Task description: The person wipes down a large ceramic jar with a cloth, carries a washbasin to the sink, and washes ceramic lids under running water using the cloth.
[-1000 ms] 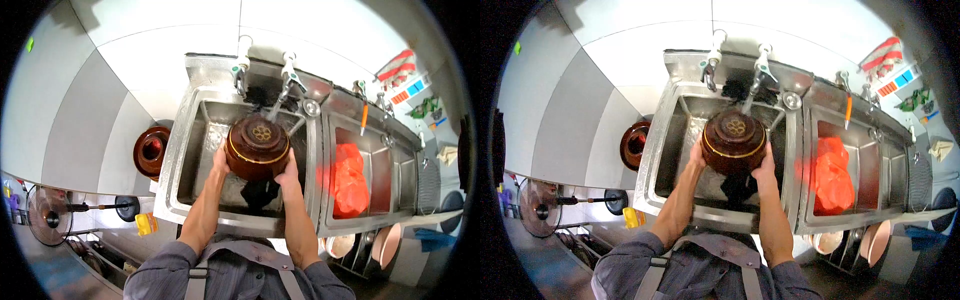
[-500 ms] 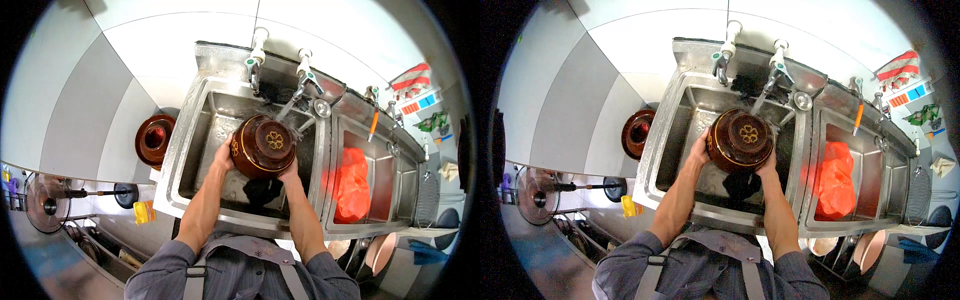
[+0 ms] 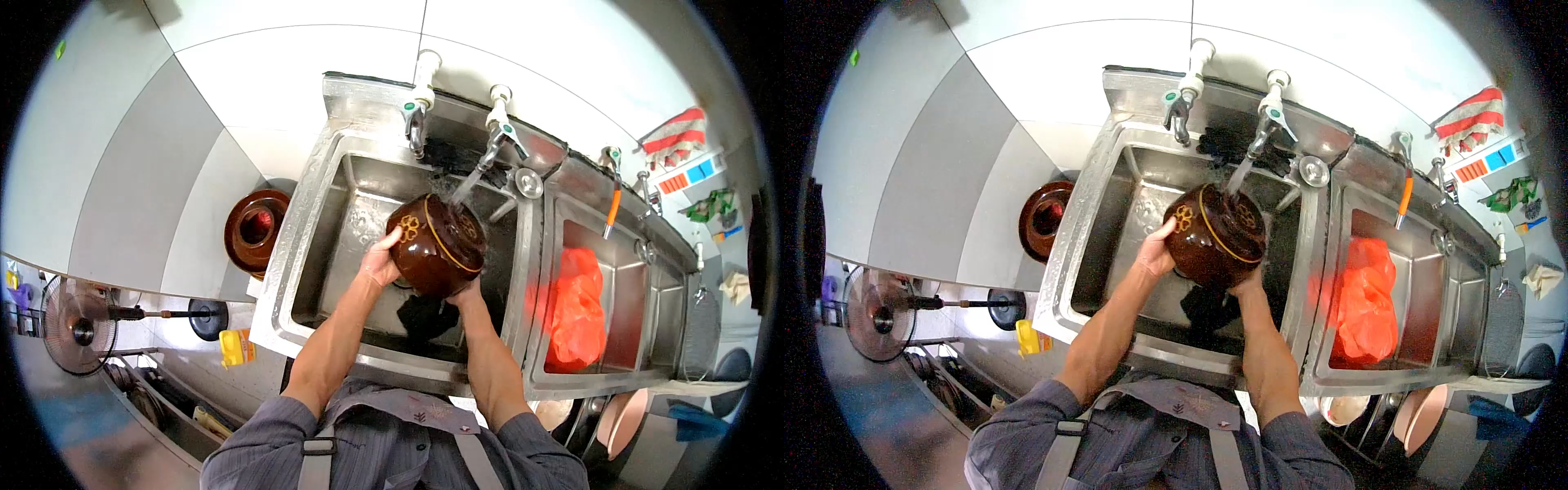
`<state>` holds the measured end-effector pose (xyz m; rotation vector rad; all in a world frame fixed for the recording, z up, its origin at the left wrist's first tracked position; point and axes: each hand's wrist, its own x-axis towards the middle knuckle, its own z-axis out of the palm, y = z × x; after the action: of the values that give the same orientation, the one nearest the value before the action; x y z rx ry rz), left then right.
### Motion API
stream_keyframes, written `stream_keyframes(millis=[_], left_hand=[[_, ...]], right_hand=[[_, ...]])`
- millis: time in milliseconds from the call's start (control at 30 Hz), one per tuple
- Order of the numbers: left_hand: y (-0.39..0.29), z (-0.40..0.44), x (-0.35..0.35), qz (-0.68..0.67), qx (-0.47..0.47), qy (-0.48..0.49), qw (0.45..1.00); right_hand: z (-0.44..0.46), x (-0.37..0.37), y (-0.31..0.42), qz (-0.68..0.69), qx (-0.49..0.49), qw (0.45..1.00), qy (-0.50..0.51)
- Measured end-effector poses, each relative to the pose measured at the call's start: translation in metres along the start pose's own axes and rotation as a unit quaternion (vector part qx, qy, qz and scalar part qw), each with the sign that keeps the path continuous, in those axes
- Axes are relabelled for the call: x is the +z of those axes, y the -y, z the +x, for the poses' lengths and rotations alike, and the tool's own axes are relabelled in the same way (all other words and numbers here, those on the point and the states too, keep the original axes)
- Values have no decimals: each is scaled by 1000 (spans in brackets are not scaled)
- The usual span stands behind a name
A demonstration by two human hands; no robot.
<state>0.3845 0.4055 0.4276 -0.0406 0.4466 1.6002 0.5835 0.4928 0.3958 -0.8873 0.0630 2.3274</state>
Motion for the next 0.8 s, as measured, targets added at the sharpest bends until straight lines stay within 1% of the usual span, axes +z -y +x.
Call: stream_keyframes(millis=[67,167,233,267,300,333,400,500,533,600,633,667,700,733,800], left_hand=[[3,1,5,-11,-12,-4,1000],[7,2,25,18,-15,6,1000],[10,4,37,37,-34,56,997],[10,6,44,38,-32,58,997],[11,8,50,50,-49,51,996],[11,8,56,62,-67,44,995],[13,13,57,64,-62,59,994],[11,24,49,84,-86,55,991],[10,26,49,94,-104,38,989],[4,23,50,105,-126,19,986],[-1,20,52,125,-151,-28,980],[-4,18,56,144,-176,-76,971],[-4,17,56,205,-148,-116,961],[-5,16,56,208,-148,-115,960],[-6,10,52,182,-116,-128,968]], right_hand=[[-6,2,-6,-6,-2,1000,10],[-14,4,-9,-84,-24,983,160],[-21,6,-8,-90,-35,982,164],[-24,8,-7,-95,-48,980,168],[-22,9,-7,-82,-57,968,228],[-23,8,-6,-83,-58,968,229],[-25,8,-2,-44,-54,993,99],[-23,5,3,-57,-86,986,132],[-20,1,7,-54,-87,986,134],[-21,-3,12,4,-93,995,42],[-23,-3,11,5,-113,990,90],[-24,-1,12,8,-114,989,89],[-22,-3,13,-1,-138,988,76],[-20,-5,16,-10,-160,985,64],[-16,0,22,2,-165,985,59]])
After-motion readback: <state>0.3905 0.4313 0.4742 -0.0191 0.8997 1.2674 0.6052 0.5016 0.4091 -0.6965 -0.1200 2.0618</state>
